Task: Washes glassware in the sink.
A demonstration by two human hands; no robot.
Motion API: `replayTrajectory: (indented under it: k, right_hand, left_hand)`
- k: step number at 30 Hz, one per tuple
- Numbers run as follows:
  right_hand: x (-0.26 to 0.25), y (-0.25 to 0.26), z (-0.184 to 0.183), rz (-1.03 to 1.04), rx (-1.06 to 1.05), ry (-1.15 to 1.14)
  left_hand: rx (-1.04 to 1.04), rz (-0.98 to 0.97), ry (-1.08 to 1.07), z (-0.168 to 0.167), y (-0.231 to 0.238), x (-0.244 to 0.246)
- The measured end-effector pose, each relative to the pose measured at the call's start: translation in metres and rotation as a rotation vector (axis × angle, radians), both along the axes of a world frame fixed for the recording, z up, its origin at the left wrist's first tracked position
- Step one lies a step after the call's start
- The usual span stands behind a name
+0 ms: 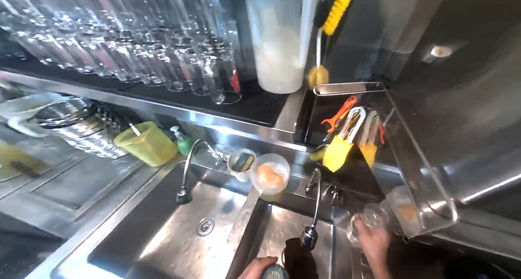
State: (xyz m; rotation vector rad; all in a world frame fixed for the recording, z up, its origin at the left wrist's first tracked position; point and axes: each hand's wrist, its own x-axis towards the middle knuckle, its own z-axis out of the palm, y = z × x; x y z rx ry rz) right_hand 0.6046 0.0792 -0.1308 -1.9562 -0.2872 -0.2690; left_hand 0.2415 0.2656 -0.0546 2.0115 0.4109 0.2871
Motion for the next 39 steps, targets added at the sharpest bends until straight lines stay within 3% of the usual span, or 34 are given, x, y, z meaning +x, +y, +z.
replayTrajectory:
  k: [5,14,18,26,39]
  right_hand:
    - [-0.059,-0.015,0.032,0.235,0.040,-0.001]
    - [-0.125,-0.044,0.105,0.577,-0.520,-0.018]
    - [-0.138,-0.044,0.117,0.691,-0.715,-0.092]
    - [-0.153,-0.038,0.144,0.727,-1.027,-0.168]
    - [-0.158,-0.025,0.163,0.744,-1.168,-0.303]
  left_hand:
    - [0.108,-0.017,-0.064,0.007,0.006,0.025]
    - [0.177,-0.096,-0.100,0.009,-0.016,0.051]
    - [0.205,-0.114,-0.083,0.005,-0.021,0.054]
    - [0.237,-0.135,-0.110,0.001,-0.023,0.047]
    - [0.238,-0.129,-0.138,-0.010,-0.020,0.041]
